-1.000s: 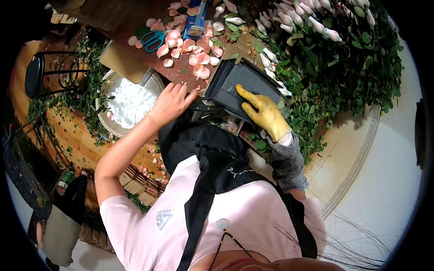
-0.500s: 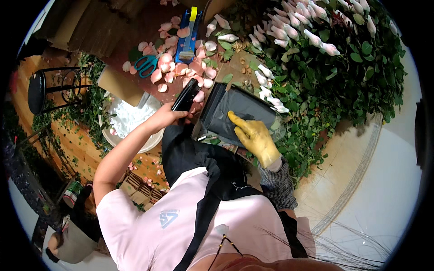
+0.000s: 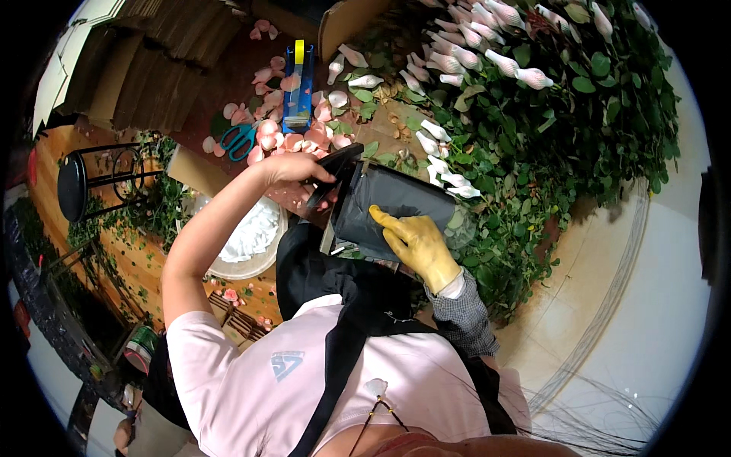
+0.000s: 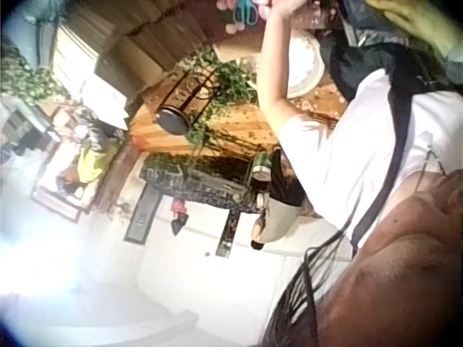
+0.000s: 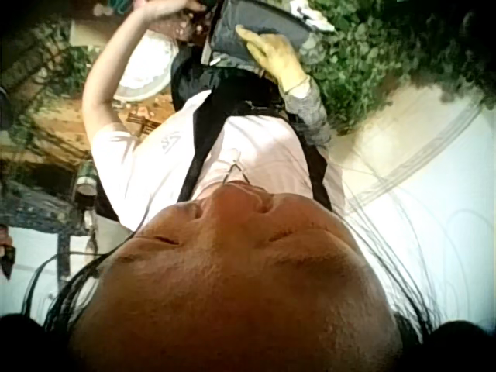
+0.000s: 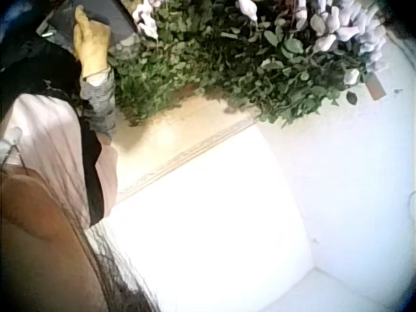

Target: The person arranges artificial pink flowers and green leaves into a black plastic tray and a cardboard box. They use a stapler to secure the floral arrangement inside the cardboard box.

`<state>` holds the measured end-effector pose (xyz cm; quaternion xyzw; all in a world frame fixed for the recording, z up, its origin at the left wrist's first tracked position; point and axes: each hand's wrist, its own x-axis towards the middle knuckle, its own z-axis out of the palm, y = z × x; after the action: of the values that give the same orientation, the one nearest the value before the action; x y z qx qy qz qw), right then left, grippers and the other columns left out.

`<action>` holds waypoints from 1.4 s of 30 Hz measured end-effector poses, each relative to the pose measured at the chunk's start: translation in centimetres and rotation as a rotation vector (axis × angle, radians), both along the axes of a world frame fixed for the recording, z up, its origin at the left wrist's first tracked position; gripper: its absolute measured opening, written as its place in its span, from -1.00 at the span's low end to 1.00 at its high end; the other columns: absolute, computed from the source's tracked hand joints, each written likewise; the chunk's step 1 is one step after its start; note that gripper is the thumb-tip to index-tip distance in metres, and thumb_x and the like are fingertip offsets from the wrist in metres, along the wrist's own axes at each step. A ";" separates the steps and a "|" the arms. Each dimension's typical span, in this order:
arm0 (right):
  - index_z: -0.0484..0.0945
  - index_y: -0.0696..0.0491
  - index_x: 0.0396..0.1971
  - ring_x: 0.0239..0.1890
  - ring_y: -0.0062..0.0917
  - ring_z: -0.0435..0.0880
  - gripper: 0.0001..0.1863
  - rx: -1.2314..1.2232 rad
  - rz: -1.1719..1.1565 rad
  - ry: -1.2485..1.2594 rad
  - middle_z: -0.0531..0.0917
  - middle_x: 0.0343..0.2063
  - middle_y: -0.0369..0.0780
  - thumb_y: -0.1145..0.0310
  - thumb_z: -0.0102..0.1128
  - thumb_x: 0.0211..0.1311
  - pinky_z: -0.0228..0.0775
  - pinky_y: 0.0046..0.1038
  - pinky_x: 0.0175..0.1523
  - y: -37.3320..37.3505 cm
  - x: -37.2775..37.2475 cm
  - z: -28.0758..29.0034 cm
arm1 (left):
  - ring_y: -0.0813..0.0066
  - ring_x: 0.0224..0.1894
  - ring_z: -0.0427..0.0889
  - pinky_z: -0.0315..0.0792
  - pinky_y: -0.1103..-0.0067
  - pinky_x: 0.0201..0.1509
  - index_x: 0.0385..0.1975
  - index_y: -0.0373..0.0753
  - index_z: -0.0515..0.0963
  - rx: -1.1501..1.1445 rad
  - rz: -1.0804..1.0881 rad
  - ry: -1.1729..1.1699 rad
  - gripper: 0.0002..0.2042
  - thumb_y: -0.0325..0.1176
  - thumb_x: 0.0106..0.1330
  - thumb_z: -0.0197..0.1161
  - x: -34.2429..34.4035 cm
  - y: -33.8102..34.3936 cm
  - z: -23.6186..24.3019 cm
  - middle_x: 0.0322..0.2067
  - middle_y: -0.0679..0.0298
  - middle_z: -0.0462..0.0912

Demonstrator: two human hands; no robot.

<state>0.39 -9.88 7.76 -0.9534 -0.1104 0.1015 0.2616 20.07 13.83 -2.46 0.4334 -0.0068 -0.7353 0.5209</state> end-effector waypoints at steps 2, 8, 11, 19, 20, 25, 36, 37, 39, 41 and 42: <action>0.56 -0.14 0.19 -0.57 -0.30 0.56 -0.50 -0.012 -0.007 -0.018 0.54 -0.66 -0.23 0.41 0.28 0.20 0.42 -0.22 -0.40 -0.2 -0.2 -0.1 | 0.42 -0.42 0.71 0.59 0.52 -0.37 -0.10 -0.36 0.55 0.192 0.144 0.287 -0.69 -0.18 0.51 0.10 -0.8 -0.6 1.8 -0.30 0.14 0.72; 0.58 -0.18 0.16 -0.54 -0.27 0.59 -0.56 -0.004 -0.076 -0.076 0.56 -0.66 -0.21 0.38 0.26 0.25 0.43 -0.19 -0.36 -0.3 -1.1 -0.3 | 0.55 -0.58 0.57 0.42 0.59 -0.53 -0.21 -0.23 0.57 0.251 0.238 -0.491 -0.69 -0.08 0.49 0.11 -7.7 -1.3 -3.0 -0.51 0.28 0.62; 0.55 -0.14 0.20 -0.49 -0.24 0.59 -0.53 0.089 -0.263 -0.217 0.60 -0.58 -0.15 0.38 0.24 0.27 0.42 -0.24 -0.33 0.7 -3.8 1.7 | 0.55 -0.26 0.65 0.51 0.59 -0.24 0.06 -0.29 0.49 0.212 0.400 -0.183 -0.67 -0.25 0.41 0.20 -7.9 -0.3 1.7 -0.27 0.22 0.66; -0.01 -0.06 0.53 0.05 -0.64 0.48 -0.14 1.316 -0.579 0.301 0.55 0.10 -0.26 0.01 0.23 0.40 0.35 -0.58 0.18 6.3 -11.8 -0.3 | -0.33 0.37 0.18 0.12 0.12 0.48 0.44 -0.53 -0.20 -0.142 0.030 -1.577 0.13 -0.38 -0.03 0.53 -18.8 -3.0 10.2 0.34 -0.37 0.10; 0.15 -0.02 0.44 0.00 -0.57 0.56 -0.27 1.247 -0.693 0.268 0.57 0.11 -0.27 0.07 0.22 0.41 0.41 -0.50 0.15 5.4 -11.8 1.0 | -0.32 0.41 0.13 0.10 0.15 0.50 0.45 -0.48 -0.21 -0.315 -0.044 -1.466 0.18 -0.33 -0.06 0.57 -20.1 -3.4 10.5 0.35 -0.35 0.08; 0.59 -0.04 0.03 -0.25 -0.36 0.77 -0.55 0.386 -1.095 0.210 0.76 -0.30 -0.11 0.00 0.27 0.27 0.59 -0.30 -0.16 -0.4 -16.3 2.0 | -0.07 0.46 0.15 0.07 0.18 0.52 0.40 -0.30 0.17 -0.502 -0.022 -1.815 -0.15 -0.27 0.13 0.49 -15.0 -9.1 9.1 0.42 0.03 0.20; 0.55 0.09 0.05 -0.34 -0.21 0.73 -0.49 -0.007 -0.690 0.287 0.72 -0.33 -0.05 0.09 0.33 0.19 0.58 -0.23 -0.23 -7.4 -18.7 0.6 | 0.10 0.42 0.26 0.04 0.13 0.49 -0.09 0.09 0.74 -0.323 -0.167 -2.019 -0.73 -0.28 0.20 0.36 -14.5 -9.9 4.6 0.34 0.22 0.38; 0.53 0.11 0.02 -0.39 -0.27 0.72 -0.49 0.228 -0.679 0.382 0.72 -0.36 -0.07 0.07 0.34 0.21 0.57 -0.28 -0.28 -8.7 -18.1 -0.7 | 0.10 0.41 0.27 0.04 0.12 0.49 -0.10 0.09 0.74 -0.323 -0.170 -2.036 -0.74 -0.29 0.20 0.36 -14.5 -9.7 4.5 0.33 0.23 0.40; 0.48 0.10 -0.07 -0.42 -0.60 0.54 -0.49 0.626 -0.712 0.869 0.61 -0.44 -0.31 -0.06 0.29 0.30 0.49 -0.51 -0.25 -10.6 -16.8 -1.3 | 0.11 0.40 0.29 0.03 0.11 0.49 -0.13 0.08 0.74 -0.315 -0.145 -2.017 -0.78 -0.31 0.23 0.33 -14.7 -9.8 4.7 0.30 0.27 0.44; 0.49 0.13 -0.05 -0.40 -0.60 0.57 -0.49 0.593 -0.575 0.810 0.64 -0.39 -0.28 -0.02 0.30 0.31 0.48 -0.54 -0.23 -11.6 -17.1 -3.1 | 0.06 0.40 0.29 0.03 0.10 0.48 -0.15 0.06 0.74 -0.325 -0.142 -1.992 -0.80 -0.32 0.26 0.32 -14.6 -9.8 4.7 0.30 0.25 0.44; 0.49 0.14 -0.05 -0.39 -0.59 0.58 -0.51 0.658 -0.561 0.751 0.65 -0.38 -0.27 0.01 0.29 0.33 0.49 -0.54 -0.23 -11.3 -16.7 -2.7 | 0.07 0.41 0.28 0.03 0.10 0.48 -0.16 0.07 0.75 -0.319 -0.132 -1.986 -0.81 -0.31 0.25 0.33 -14.6 -9.8 4.6 0.31 0.25 0.44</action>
<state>-16.27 -21.17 5.07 -0.7131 0.2219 0.3203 0.5829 5.43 4.06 2.19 0.7739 -0.5601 -0.0590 0.2897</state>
